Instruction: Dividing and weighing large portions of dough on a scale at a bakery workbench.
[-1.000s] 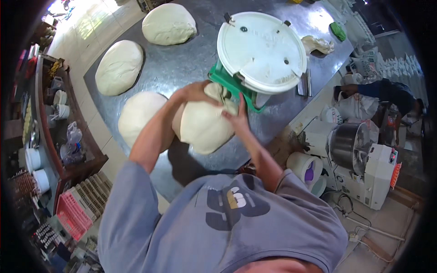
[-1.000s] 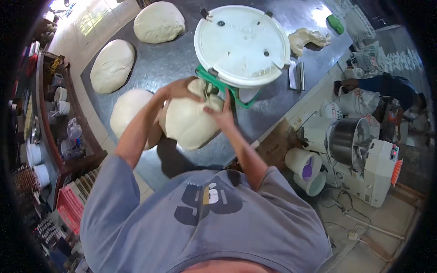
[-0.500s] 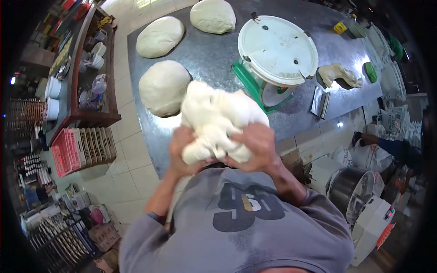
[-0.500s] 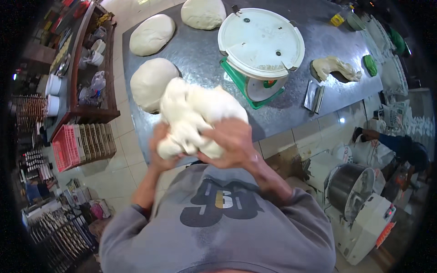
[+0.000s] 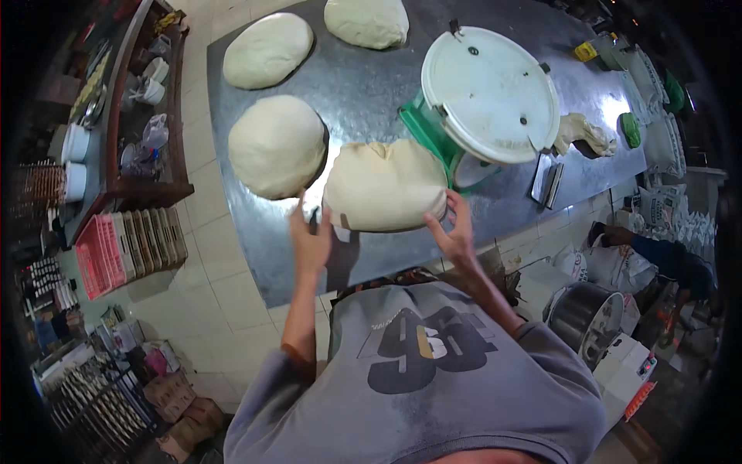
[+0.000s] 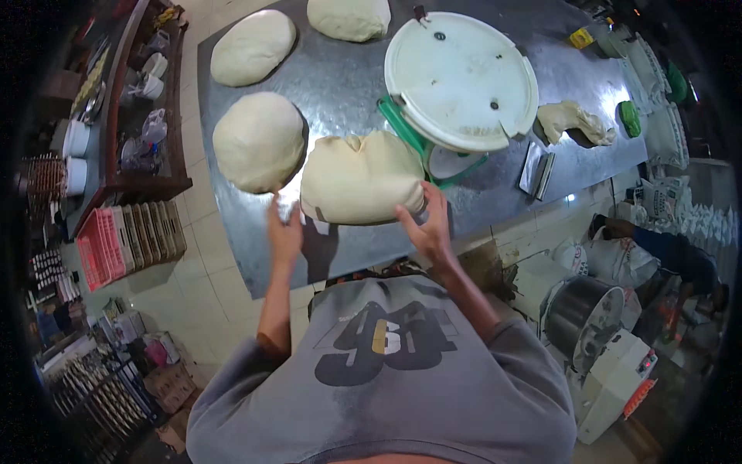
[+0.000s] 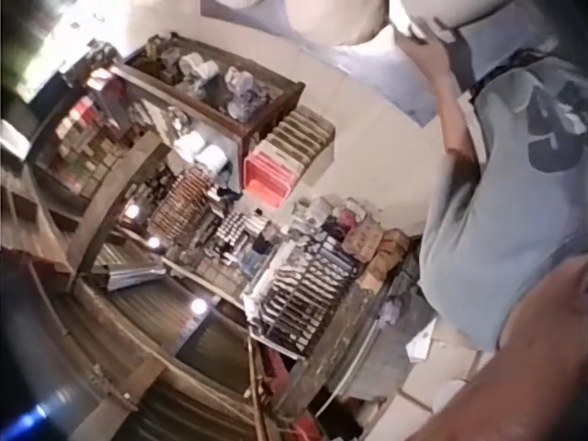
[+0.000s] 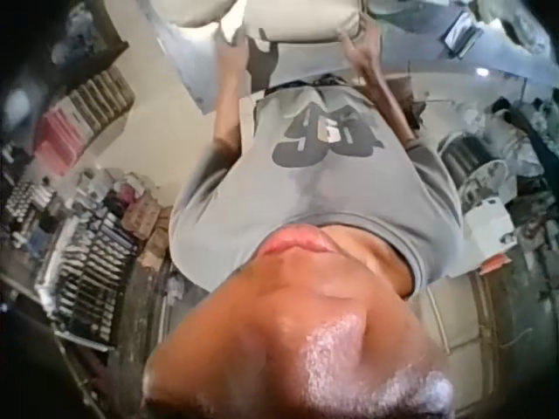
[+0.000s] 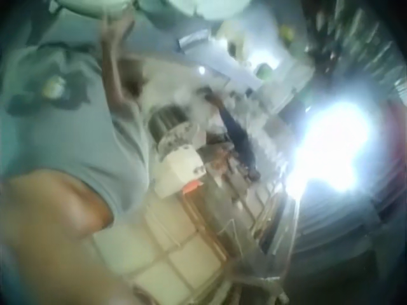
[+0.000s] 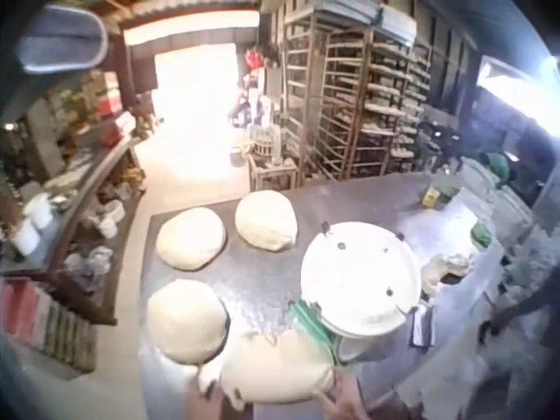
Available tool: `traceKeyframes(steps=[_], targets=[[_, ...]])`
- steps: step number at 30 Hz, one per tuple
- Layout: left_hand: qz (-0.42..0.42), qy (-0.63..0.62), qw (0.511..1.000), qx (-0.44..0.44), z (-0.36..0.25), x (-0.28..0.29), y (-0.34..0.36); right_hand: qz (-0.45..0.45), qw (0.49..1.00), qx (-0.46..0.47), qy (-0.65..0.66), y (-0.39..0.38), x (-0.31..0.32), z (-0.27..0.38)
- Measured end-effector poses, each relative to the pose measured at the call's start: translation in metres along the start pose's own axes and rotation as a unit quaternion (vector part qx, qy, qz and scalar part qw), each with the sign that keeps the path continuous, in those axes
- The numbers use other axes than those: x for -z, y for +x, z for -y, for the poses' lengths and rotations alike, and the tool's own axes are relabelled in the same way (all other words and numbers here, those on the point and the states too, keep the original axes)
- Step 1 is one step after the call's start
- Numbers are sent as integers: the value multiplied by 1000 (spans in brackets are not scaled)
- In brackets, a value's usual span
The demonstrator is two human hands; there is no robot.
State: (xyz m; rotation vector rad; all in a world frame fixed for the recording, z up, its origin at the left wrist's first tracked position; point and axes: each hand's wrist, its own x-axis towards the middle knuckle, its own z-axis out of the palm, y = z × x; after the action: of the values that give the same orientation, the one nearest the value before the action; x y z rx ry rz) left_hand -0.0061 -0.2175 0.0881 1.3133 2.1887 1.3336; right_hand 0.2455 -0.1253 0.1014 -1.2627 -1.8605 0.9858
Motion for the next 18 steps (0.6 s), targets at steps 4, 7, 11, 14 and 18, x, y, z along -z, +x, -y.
traceKeyframes(steps=[4,7,11,14,18], targets=[[48,-297,917,261,6,-50,1,-149,924,-231,267,-1,-31,-10],[92,-387,853,338,4,-60,16,-192,826,-318,424,-8,-44,-21],[234,-560,645,464,18,-49,0,9,702,-358,616,-45,-20,-21],[259,-644,600,397,11,-27,15,86,605,-361,704,-59,-16,-29],[304,-612,678,272,9,12,105,-19,666,-403,628,-19,-45,47]])
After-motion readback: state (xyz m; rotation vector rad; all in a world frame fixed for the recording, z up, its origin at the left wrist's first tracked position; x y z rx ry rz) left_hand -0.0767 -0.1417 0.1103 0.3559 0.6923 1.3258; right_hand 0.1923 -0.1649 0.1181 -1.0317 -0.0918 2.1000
